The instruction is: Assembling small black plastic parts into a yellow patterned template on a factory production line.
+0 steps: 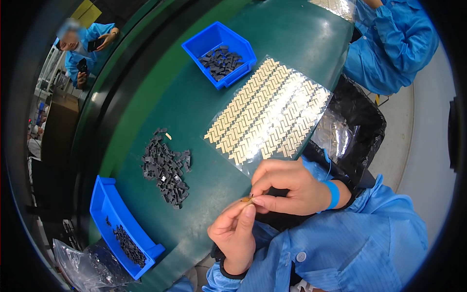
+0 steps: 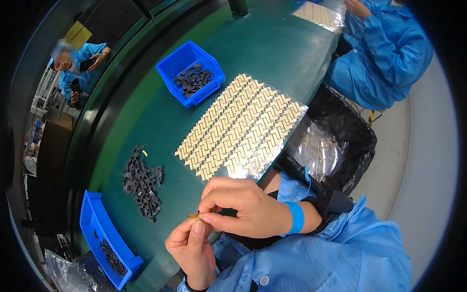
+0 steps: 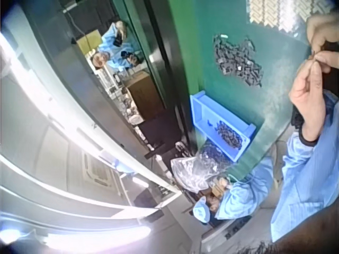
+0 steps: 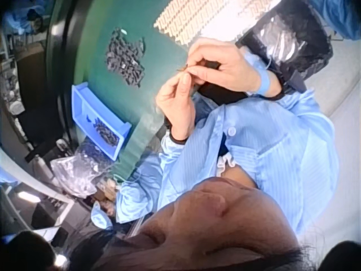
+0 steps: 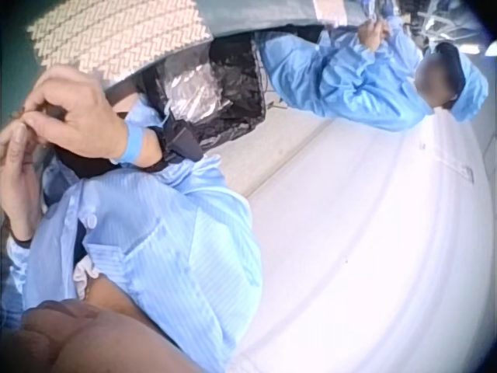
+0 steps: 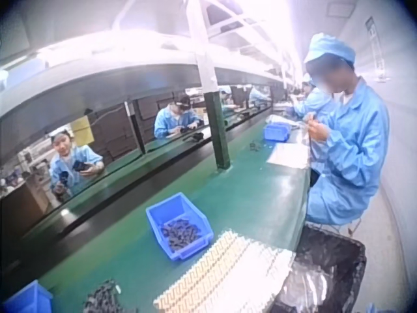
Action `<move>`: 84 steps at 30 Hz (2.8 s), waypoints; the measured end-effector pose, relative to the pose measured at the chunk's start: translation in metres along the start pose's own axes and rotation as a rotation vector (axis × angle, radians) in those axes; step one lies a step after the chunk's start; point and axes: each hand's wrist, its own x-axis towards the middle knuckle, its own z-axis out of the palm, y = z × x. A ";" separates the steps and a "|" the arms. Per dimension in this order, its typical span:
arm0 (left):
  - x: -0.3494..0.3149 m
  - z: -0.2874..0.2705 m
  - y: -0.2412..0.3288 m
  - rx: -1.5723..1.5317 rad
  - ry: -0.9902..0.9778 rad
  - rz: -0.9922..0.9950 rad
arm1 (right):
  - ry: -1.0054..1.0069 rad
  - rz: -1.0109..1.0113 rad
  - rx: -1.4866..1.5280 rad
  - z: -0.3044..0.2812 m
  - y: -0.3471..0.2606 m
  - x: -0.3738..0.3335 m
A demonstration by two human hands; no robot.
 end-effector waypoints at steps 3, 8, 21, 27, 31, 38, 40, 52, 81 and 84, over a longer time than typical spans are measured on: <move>0.004 0.004 0.002 0.010 0.114 0.068 | -0.051 -0.001 -0.044 -0.002 -0.002 0.003; 0.004 -0.009 -0.004 0.039 0.055 0.103 | -0.059 0.019 -0.046 0.001 -0.001 0.003; 0.005 0.002 -0.015 0.337 0.178 0.357 | 0.032 0.138 0.105 0.010 0.005 -0.005; 0.003 0.001 -0.021 0.364 0.144 0.392 | 0.093 0.241 0.236 0.013 0.001 -0.007; 0.004 0.003 -0.020 0.003 0.126 0.176 | 0.116 0.236 0.258 0.012 0.001 -0.007; 0.007 0.005 -0.016 -0.258 0.137 0.085 | 0.112 0.165 0.126 0.004 0.002 -0.009; 0.008 0.006 -0.015 -0.198 0.166 0.111 | 0.122 0.159 0.060 0.003 -0.002 -0.009; 0.006 0.005 -0.020 0.249 0.126 0.329 | 0.100 0.109 0.027 0.009 0.003 -0.010; 0.008 0.014 -0.023 -0.070 0.065 0.122 | 0.149 0.224 0.209 0.003 -0.004 -0.016; 0.008 0.018 -0.022 0.106 0.064 0.260 | 0.179 0.162 0.160 0.004 0.001 -0.018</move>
